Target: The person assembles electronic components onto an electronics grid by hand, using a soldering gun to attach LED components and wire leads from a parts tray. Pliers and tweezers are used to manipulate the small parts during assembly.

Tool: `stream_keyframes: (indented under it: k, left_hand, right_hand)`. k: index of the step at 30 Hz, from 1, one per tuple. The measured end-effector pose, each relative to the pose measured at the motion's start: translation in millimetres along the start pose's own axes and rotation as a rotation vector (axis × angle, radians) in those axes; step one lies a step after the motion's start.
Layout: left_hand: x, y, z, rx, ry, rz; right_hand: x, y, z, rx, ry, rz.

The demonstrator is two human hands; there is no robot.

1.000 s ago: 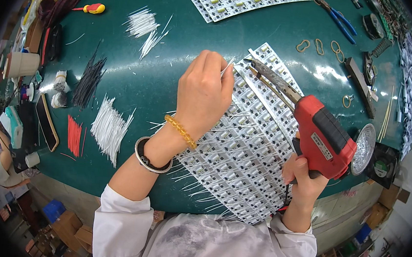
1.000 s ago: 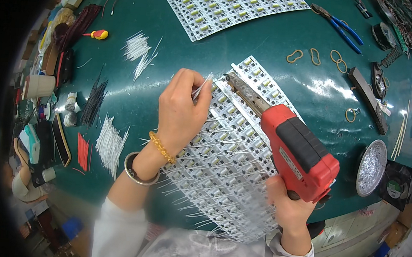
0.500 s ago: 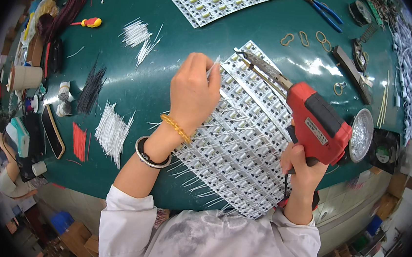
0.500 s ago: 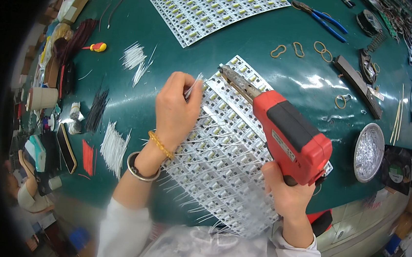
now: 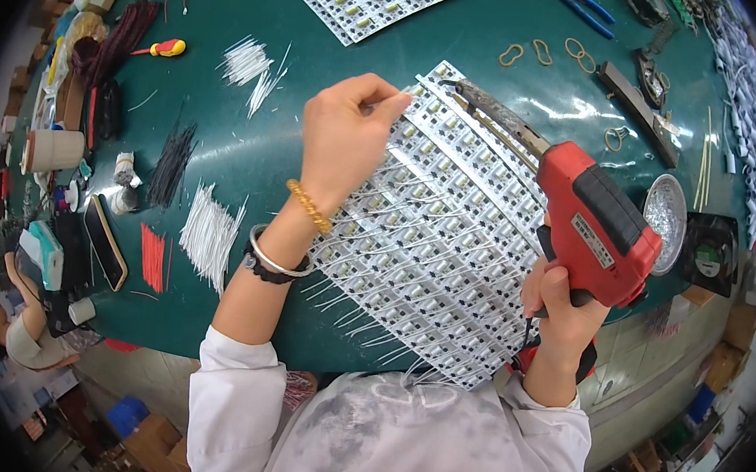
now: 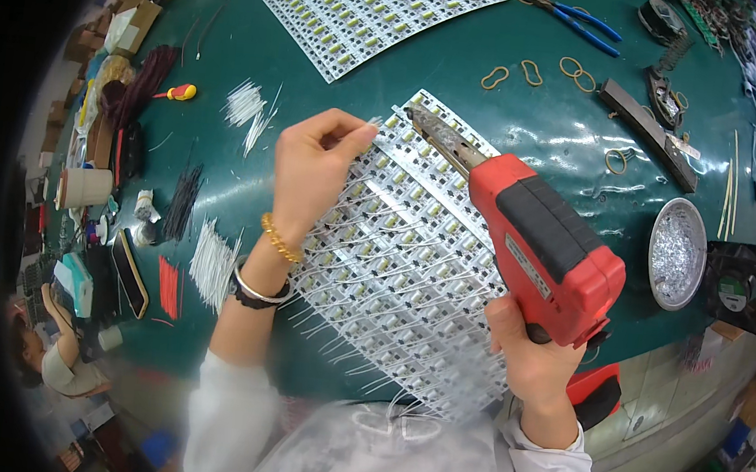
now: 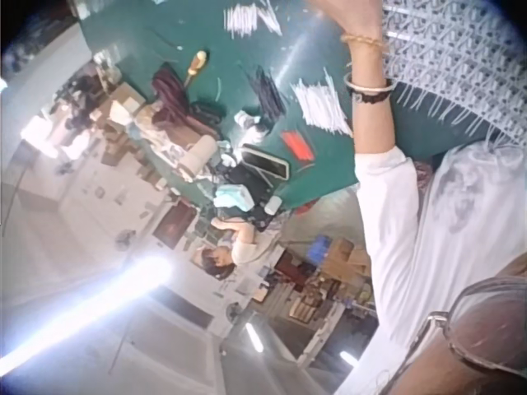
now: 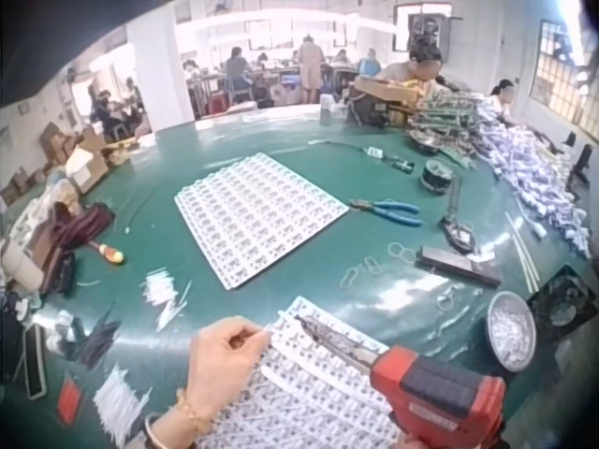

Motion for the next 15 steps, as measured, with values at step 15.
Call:
stream_keyframes:
  k: [15]
  left_hand:
    - [26,6,3,0.02,-0.088,-0.155]
  right_hand:
    - [-17,6,17,0.037,-0.023,0.018]
Point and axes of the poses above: each hand's wrist, its own y-axis towards the middle knuckle, its own z-axis out of the palm, x = y × z, the point moved 6 cm from there along y, towards the middle knuckle, and after that the axes turned 1 degree about z, right-handed, at the moved point
